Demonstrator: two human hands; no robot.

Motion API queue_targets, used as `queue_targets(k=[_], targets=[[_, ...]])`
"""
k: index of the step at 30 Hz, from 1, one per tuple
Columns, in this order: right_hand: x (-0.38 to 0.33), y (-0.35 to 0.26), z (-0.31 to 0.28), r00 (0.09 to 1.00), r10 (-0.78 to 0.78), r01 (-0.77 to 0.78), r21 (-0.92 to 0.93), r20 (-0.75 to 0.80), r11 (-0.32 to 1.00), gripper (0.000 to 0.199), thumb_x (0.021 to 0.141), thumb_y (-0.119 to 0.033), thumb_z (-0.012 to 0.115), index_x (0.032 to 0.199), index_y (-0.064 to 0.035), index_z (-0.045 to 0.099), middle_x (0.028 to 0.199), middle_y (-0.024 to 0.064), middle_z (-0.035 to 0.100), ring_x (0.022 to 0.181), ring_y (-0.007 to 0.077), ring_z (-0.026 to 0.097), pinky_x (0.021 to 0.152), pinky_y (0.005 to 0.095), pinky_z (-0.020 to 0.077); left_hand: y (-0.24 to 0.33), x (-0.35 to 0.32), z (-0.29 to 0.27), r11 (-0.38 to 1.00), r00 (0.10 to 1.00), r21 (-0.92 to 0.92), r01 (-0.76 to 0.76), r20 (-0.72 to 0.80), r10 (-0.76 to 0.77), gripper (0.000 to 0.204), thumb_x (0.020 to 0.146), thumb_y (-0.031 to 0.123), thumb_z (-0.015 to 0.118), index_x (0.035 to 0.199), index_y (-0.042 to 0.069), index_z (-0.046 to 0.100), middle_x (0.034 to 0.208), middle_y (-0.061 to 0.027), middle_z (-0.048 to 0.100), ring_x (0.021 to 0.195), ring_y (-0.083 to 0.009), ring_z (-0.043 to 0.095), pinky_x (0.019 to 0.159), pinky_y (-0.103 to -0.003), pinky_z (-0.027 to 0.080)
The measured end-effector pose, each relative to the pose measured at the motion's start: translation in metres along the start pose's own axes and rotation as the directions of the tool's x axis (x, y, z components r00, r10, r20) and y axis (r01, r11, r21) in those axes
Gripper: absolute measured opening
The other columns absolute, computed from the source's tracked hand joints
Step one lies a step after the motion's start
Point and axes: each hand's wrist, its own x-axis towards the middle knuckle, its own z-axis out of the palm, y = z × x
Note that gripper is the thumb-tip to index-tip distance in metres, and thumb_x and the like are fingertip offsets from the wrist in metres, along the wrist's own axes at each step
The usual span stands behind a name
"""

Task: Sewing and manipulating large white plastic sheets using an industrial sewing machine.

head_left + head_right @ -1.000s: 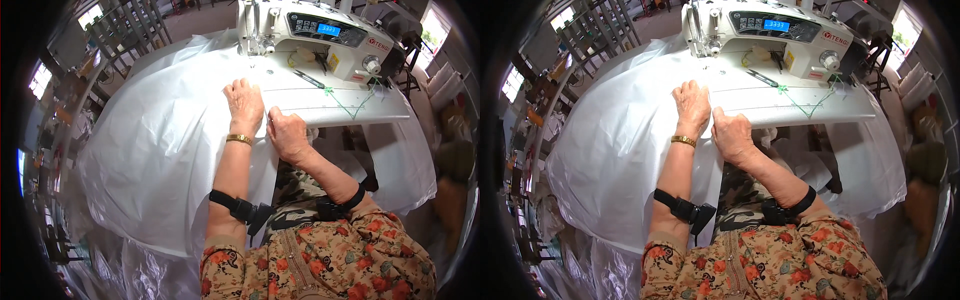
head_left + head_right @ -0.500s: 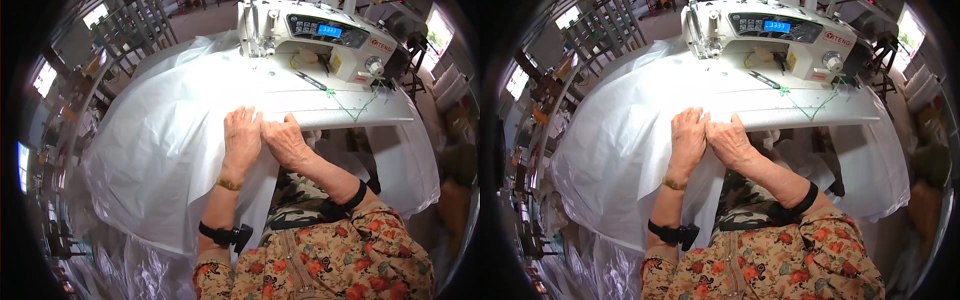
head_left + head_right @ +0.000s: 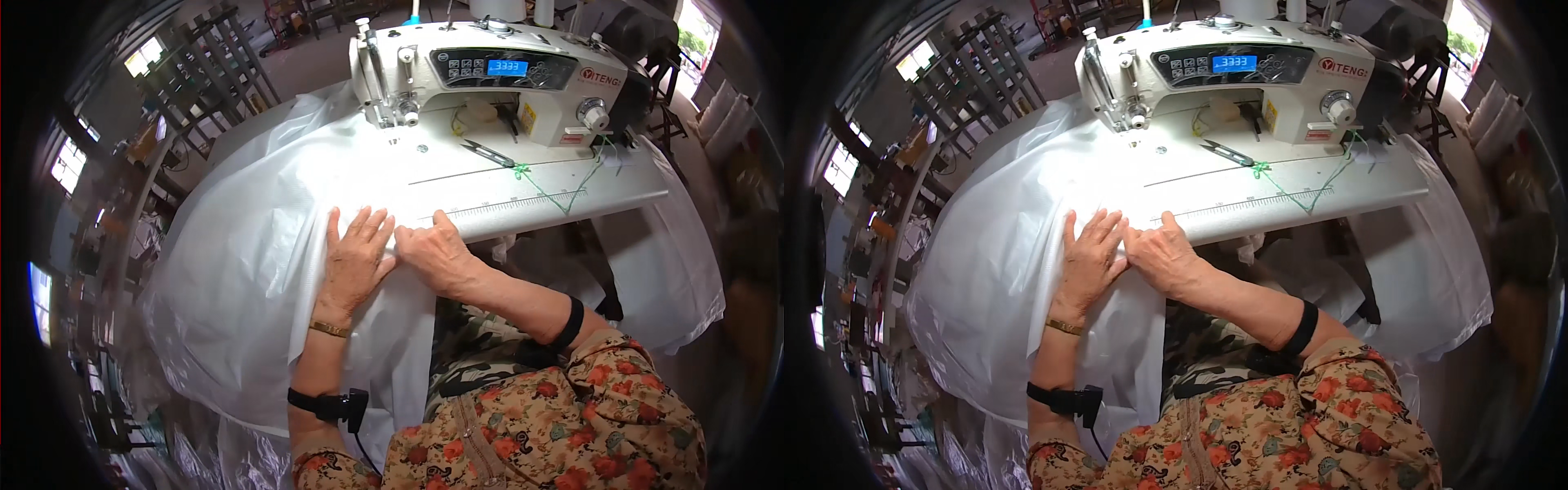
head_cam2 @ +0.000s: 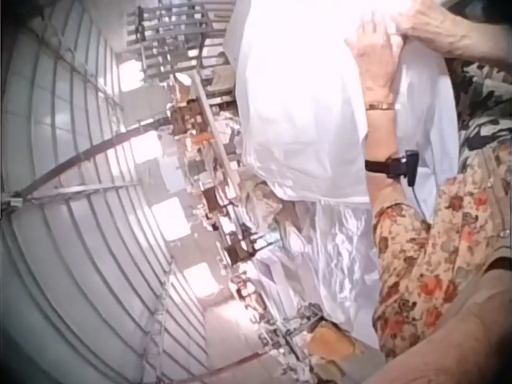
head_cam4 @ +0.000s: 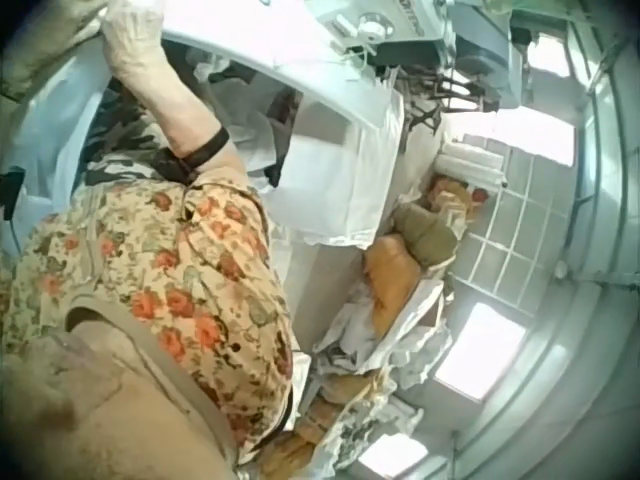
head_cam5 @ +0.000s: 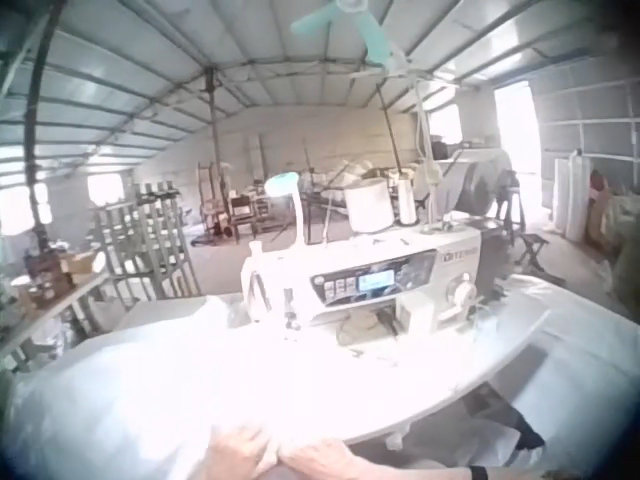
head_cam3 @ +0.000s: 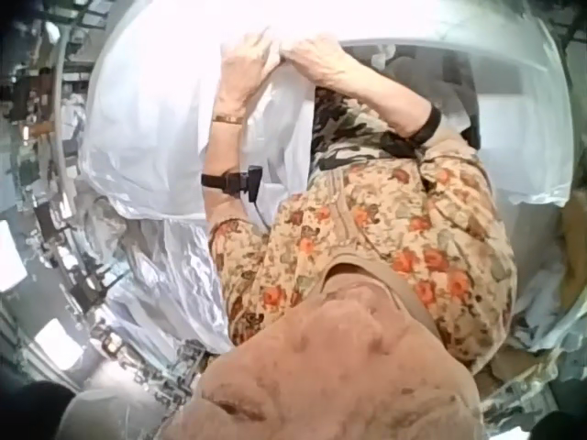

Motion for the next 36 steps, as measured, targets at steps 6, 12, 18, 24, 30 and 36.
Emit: queue_targets(k=[6, 12, 18, 24, 30, 36], targets=[[0.023, 0.007, 0.001, 0.988, 0.049, -0.056, 0.044, 0.143, 0.997, 0.007, 0.083, -0.008, 0.058, 0.089, -0.0039, 0.058, 0.061, 0.0108, 0.065, 0.059, 0.0258, 0.067, 0.076, 0.0387, 0.0394, -0.028, 0.026, -0.010, 0.998, 0.996, -0.055, 0.007, 0.093, -0.002, 0.056, 0.078, 0.035, 0.073, 0.129, 0.013, 0.061, 0.135, -0.0043, 0.057, 0.134, -0.0222, 0.046, 0.117, -0.061, 0.005], [0.030, 0.014, -0.001, 0.994, 0.091, -0.096, 0.092, 0.060, 0.991, 0.008, 0.076, -0.001, 0.058, 0.083, -0.0021, 0.054, 0.063, 0.0161, 0.064, 0.059, 0.0317, 0.065, 0.071, 0.0389, 0.0393, -0.029, 0.063, -0.024, 0.926, 0.994, -0.374, 0.044, 0.106, -0.004, 0.040, 0.086, 0.027, 0.065, 0.120, 0.007, 0.066, 0.128, -0.0121, 0.063, 0.121, -0.0276, 0.057, 0.114, -0.052, 0.025], [0.025, 0.009, -0.004, 0.982, 0.144, -0.151, 0.051, 0.123, 0.987, 0.015, 0.070, 0.003, 0.059, 0.084, -0.0009, 0.053, 0.063, 0.0188, 0.063, 0.060, 0.0344, 0.065, 0.071, 0.0391, 0.0397, -0.038, 0.115, 0.021, 0.877, 0.949, -0.381, 0.293, 0.006, -0.315, 0.021, 0.083, 0.012, 0.057, 0.090, -0.003, 0.068, 0.090, -0.0263, 0.067, 0.086, -0.0423, 0.064, 0.080, -0.044, 0.050], [0.024, 0.008, 0.008, 0.992, 0.126, -0.126, 0.023, -0.001, 0.992, 0.006, 0.074, -0.003, 0.058, 0.080, -0.0035, 0.055, 0.059, 0.0133, 0.062, 0.052, 0.0281, 0.062, 0.067, 0.0367, 0.0385, -0.023, 0.153, 0.042, 0.691, 0.774, -0.387, 0.610, 0.102, -0.625, 0.019, 0.077, 0.013, 0.064, 0.084, -0.004, 0.068, 0.089, -0.0285, 0.066, 0.089, -0.0448, 0.064, 0.082, -0.048, 0.051], [0.021, 0.012, 0.017, 0.994, 0.108, -0.108, 0.015, -0.008, 0.994, 0.002, 0.081, -0.007, 0.054, 0.082, -0.0064, 0.056, 0.061, 0.0109, 0.066, 0.055, 0.0242, 0.065, 0.076, 0.0398, 0.0388, -0.021, 0.165, 0.052, 0.583, 0.638, -0.335, 0.740, 0.075, -0.766, 0.026, 0.075, 0.014, 0.069, 0.090, -0.007, 0.068, 0.094, -0.0271, 0.069, 0.090, -0.0423, 0.067, 0.080, -0.046, 0.053], [0.022, 0.010, 0.015, 0.994, 0.103, -0.103, 0.029, -0.017, 0.994, 0.002, 0.080, -0.008, 0.055, 0.082, -0.0065, 0.056, 0.060, 0.0099, 0.065, 0.055, 0.0233, 0.065, 0.075, 0.0397, 0.0389, -0.036, 0.166, 0.044, 0.464, 0.639, -0.443, 0.767, 0.470, -0.609, 0.022, 0.075, 0.015, 0.067, 0.086, -0.004, 0.069, 0.095, -0.0253, 0.069, 0.089, -0.0394, 0.068, 0.077, -0.046, 0.054]])
